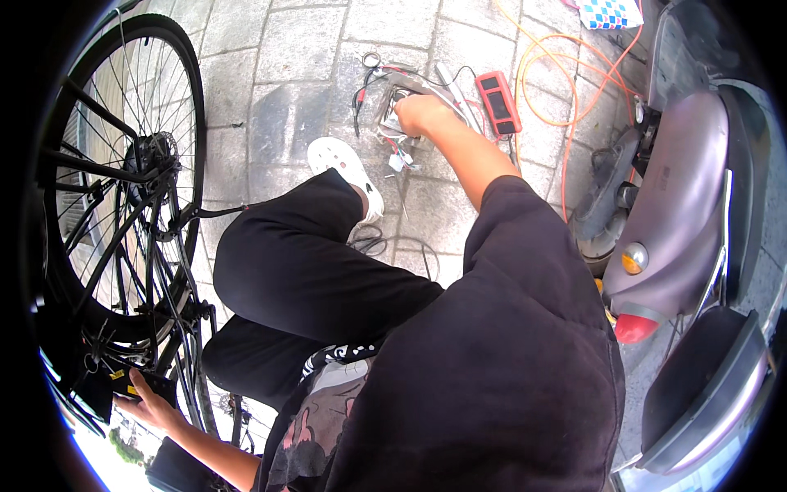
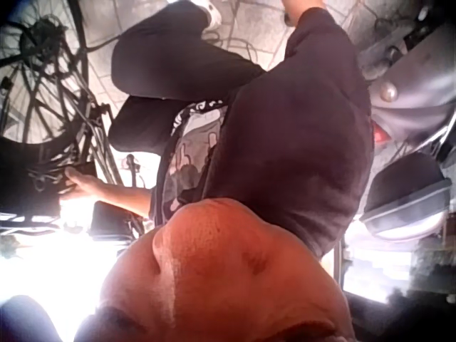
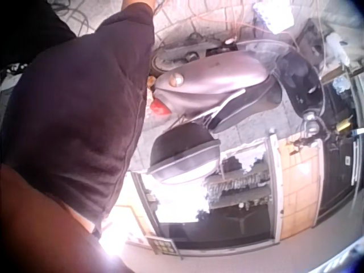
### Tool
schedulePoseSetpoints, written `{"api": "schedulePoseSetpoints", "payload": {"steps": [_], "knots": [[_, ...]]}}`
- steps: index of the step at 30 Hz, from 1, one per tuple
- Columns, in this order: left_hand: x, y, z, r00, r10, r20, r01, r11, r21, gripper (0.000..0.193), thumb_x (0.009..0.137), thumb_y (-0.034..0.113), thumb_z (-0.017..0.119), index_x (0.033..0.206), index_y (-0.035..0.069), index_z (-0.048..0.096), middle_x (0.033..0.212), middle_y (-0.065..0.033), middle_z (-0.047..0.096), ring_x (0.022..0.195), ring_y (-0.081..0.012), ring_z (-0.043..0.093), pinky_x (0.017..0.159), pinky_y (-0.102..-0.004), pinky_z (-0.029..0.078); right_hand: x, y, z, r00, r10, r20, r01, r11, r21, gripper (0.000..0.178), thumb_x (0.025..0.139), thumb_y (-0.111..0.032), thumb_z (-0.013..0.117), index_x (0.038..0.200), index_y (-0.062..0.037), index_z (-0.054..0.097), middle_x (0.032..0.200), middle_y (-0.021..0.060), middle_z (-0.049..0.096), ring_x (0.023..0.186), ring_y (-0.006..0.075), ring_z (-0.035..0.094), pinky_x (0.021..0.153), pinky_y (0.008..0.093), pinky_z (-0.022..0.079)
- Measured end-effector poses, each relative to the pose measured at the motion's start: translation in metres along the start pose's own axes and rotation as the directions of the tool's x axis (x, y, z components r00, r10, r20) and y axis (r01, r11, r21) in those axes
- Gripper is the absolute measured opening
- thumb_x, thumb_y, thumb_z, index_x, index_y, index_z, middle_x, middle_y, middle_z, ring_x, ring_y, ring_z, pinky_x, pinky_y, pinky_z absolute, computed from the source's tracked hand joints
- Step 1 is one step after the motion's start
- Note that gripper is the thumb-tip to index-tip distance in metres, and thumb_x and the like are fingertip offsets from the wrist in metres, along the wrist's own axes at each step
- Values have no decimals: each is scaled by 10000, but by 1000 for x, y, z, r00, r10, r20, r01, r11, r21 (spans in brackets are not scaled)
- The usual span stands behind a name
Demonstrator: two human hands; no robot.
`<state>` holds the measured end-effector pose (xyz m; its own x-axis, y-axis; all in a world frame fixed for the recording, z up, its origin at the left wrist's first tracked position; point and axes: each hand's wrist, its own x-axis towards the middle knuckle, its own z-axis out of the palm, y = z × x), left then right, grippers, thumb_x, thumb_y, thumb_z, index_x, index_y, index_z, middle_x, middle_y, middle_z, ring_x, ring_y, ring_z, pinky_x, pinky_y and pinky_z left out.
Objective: The person installs an electric bike conversion kit on a bicycle. They secure a battery pack to the rear rack, connect wires to the frame, and attach a control unit to the handlebars. The person uses a screwdriver to tighten components and a multimeter to test electrical connections.
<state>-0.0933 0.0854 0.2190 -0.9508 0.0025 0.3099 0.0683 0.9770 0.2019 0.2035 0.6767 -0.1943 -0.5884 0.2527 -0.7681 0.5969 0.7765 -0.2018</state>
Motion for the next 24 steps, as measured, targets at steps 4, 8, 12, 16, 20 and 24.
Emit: {"api": "schedulePoseSetpoints", "payload": {"steps": [4, 8, 12, 16, 20, 24], "knots": [[0, 6, -5, 997, -37, 75, 42, 997, -65, 1243, 899, 608, 829, 1674, -131, 197, 1679, -345, 349, 1483, -379, 498, 1208, -418, 452, 21, -1, 37, 999, -20, 38, 30, 962, -271, 354, 982, -197, 653, 1311, -153, 778, 1459, 102, 666, 1291, 308, 685, 1062, 464, 553], [2, 4, -5, 992, -72, 107, 82, 992, -97, 1255, 891, 603, 839, 1684, -115, 182, 1669, -355, 351, 1452, -385, 532, 1155, -425, 513, 36, 11, 63, 995, -60, -82, 38, 966, -254, 413, 1007, -243, 646, 1411, -165, 676, 1468, 83, 646, 1319, 281, 655, 1096, 477, 505], [-6, 10, 0, 996, -80, 35, 82, 994, -69, 1247, 904, 607, 818, 1689, -109, 166, 1675, -365, 334, 1446, -392, 541, 1135, -442, 531, 43, 5, 60, 994, -60, -89, 39, 974, -225, 458, 988, -238, 662, 1435, -156, 604, 1414, 111, 677, 1245, 300, 712, 1007, 479, 560], [-1, 5, -2, 1000, 0, 3, 0, 1000, -8, 1235, 927, 613, 792, 1677, -137, 160, 1664, -370, 362, 1447, -380, 549, 1182, -449, 481, 56, 1, 53, 996, -37, 78, 60, 947, -315, 385, 998, -229, 666, 1366, -126, 711, 1441, 102, 677, 1264, 294, 713, 980, 444, 576], [-1, 1, 1, 1000, 9, 19, -7, 996, -94, 1056, 949, 562, 803, 1568, -152, 333, 1471, -327, 503, 1254, -312, 607, 1042, -410, 538, 24, 1, 31, 984, -168, -59, 121, 876, -467, 305, 979, -195, 676, 1246, -111, 795, 1364, 99, 712, 1235, 294, 709, 944, 416, 592], [5, -6, 3, 1000, 25, 18, -23, 998, -61, 1076, 951, 578, 791, 1583, -134, 289, 1459, -306, 553, 1283, -316, 605, 1091, -416, 499, 5, 21, 39, 909, -248, -334, 99, 908, -407, 232, 881, -153, 709, 1067, -33, 778, 1155, 173, 765, 1136, 297, 742, 845, 418, 616]]}}
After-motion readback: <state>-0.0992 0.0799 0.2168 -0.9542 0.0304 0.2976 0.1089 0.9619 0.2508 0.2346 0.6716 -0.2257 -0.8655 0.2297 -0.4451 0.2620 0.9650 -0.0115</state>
